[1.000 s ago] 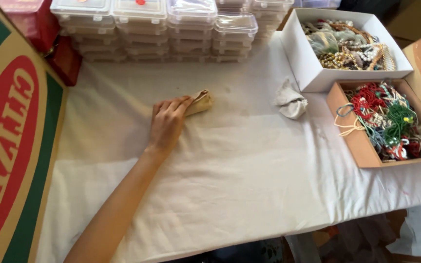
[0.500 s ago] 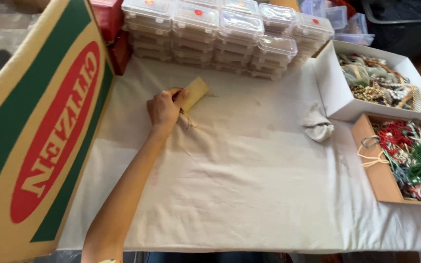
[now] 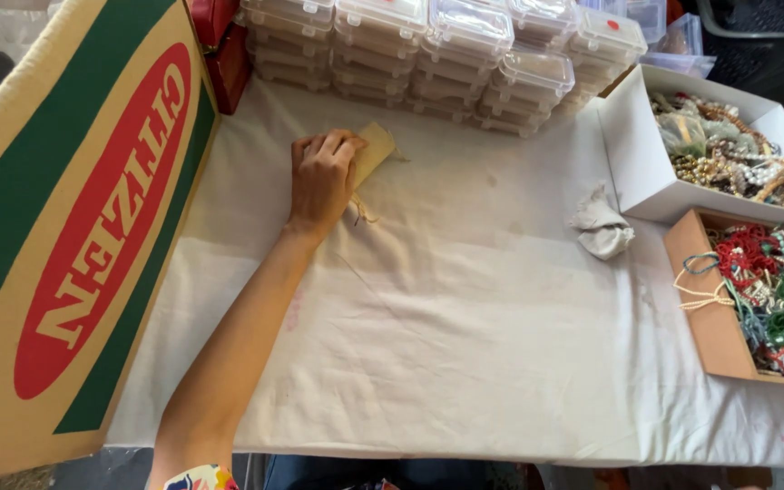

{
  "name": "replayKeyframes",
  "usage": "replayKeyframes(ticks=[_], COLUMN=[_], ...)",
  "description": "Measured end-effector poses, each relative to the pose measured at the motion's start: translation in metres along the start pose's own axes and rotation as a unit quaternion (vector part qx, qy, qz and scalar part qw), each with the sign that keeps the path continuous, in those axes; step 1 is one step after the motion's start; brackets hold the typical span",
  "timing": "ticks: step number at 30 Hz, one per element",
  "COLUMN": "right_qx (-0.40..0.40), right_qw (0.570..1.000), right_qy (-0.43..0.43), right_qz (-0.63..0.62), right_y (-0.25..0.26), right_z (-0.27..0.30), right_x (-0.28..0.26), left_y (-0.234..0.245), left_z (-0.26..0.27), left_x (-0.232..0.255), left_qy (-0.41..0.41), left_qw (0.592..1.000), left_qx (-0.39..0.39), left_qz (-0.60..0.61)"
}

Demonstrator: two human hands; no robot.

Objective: Organizing and packaging small items into bags and plastic containers.

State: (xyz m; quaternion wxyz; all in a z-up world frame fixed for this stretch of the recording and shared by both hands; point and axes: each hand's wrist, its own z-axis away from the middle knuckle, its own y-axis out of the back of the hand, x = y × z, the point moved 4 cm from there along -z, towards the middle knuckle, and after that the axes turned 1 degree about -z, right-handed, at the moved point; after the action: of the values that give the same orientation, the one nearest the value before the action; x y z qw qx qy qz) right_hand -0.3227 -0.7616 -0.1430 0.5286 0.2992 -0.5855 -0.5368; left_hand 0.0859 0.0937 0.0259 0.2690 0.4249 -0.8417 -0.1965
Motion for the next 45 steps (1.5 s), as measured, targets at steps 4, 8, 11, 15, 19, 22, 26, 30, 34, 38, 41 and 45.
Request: replayKeyframes(ticks=[4,8,11,15,19,22,26,30,34,38,41,45], right_qx=[0.007,0.111,0.035,0.132,0.247,0.230,0.238,0.269,0.267,0.266,0.308,0.391], right_qw=[1.000,0.923,0.790,0.839,0.842,0.836,0.829,0.808,0.806,0.810,0.799,0.772], right_qy=[-0.022,0.221,0.329,0.246,0.276,0.277,0.283,0.325,0.332,0.324,0.332,0.351], right_qz=[0.003,-0.296,-0.515,-0.467,-0.393,-0.414,-0.419,-0.412,-0.410,-0.410,-0.396,-0.359], right_y=[0.189,0.429,0.445,0.351,0.362,0.362,0.359,0.365,0.371,0.373,0.379,0.391], right_z=[0.024,0.033,-0.046,-0.169,-0.153,-0.146,-0.142,-0.139,-0.133,-0.130,-0.123,-0.110], right_x=[-0.214,-0.378,-0.458,-0.538,-0.548,-0.547,-0.546,-0.545,-0.546,-0.547,-0.546,-0.549], left_y=[0.009,0.015,0.016,0.009,-0.015,-0.020,-0.027,-0.020,-0.030,-0.026,-0.020,-0.011], left_z=[-0.001,-0.003,-0.003,0.002,0.005,0.004,0.016,0.011,0.016,0.014,0.011,0.008], left_x=[0.011,0.018,0.023,0.022,-0.002,-0.006,-0.008,-0.001,-0.008,-0.005,0.004,0.017], left_qy=[-0.011,-0.040,-0.057,-0.047,0.000,0.059,0.053,0.072,0.062,0.008,-0.015,-0.080], left_qw=[1.000,0.999,0.998,0.998,0.997,0.981,0.981,0.976,0.977,0.987,0.990,0.993], left_qx=[0.010,0.037,0.035,0.000,-0.079,-0.183,-0.189,-0.205,-0.201,-0.153,-0.132,-0.084], left_qz=[0.008,0.001,-0.010,-0.035,-0.004,0.029,0.004,-0.015,-0.029,-0.040,-0.044,-0.024])
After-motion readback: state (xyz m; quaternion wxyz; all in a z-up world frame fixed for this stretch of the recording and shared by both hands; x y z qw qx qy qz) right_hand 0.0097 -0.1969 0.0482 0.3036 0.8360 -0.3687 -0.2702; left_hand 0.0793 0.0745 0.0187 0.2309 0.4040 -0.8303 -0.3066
